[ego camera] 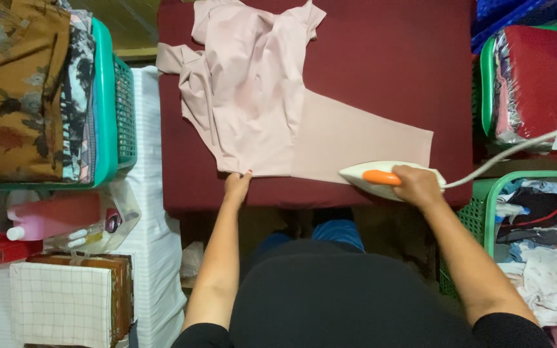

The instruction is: Ironing a pink t-shirt on an ironing board.

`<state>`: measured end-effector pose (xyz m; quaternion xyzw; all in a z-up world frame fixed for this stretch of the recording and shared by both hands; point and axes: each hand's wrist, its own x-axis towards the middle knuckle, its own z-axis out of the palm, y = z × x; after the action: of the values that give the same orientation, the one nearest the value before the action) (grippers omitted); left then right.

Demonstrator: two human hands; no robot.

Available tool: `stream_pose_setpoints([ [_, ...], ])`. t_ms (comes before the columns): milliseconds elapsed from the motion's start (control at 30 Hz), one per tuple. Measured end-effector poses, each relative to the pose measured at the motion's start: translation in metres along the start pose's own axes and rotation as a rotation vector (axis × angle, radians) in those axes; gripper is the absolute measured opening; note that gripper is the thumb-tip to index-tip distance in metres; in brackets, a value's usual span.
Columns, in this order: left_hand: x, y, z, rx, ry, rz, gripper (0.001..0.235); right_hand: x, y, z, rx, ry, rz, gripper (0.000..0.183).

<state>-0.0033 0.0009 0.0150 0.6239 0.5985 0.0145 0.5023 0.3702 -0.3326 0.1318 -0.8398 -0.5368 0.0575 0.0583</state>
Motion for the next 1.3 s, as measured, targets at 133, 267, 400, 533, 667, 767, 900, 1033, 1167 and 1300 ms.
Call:
stream_pose_setpoints([
  [133,0.007,-0.008,0.003,0.023,0.000,0.009,0.050,0.025,-0.059,0.000,0.068,-0.034,-0.071,0.019],
  [267,0.005,-0.005,0.001,0.085,-0.008,-0.026,0.052,0.048,-0.111,-0.001,0.124,-0.007,-0.146,0.019],
  [400,0.008,-0.010,0.003,0.105,0.012,0.017,0.051,0.066,-0.140,0.008,0.114,-0.078,-0.095,0.019],
  [533,0.009,-0.005,0.003,0.099,0.006,-0.037,0.050,0.070,-0.136,0.019,0.120,-0.171,-0.067,0.018],
  [667,0.019,-0.020,0.008,0.102,0.053,0.056,0.050,0.061,-0.102,0.021,0.105,-0.190,-0.036,0.022],
  [767,0.012,-0.013,0.005,0.083,0.027,0.029,0.050,0.027,-0.042,0.026,0.074,-0.103,-0.016,0.020],
  [900,0.009,-0.011,0.004,0.082,0.000,0.002,0.052,-0.006,0.032,0.020,-0.014,-0.096,0.055,0.029],
  [1033,0.009,-0.010,0.002,0.121,0.009,0.012,0.051,-0.020,0.053,-0.005,-0.019,-0.025,0.151,0.028],
  [1167,-0.001,0.004,-0.004,0.102,-0.017,-0.012,0.052,-0.004,0.039,0.004,-0.009,0.007,0.160,0.019],
  [1300,0.004,-0.004,0.000,0.109,-0.013,-0.025,0.052,0.036,-0.012,0.024,0.131,0.113,0.027,0.026],
])
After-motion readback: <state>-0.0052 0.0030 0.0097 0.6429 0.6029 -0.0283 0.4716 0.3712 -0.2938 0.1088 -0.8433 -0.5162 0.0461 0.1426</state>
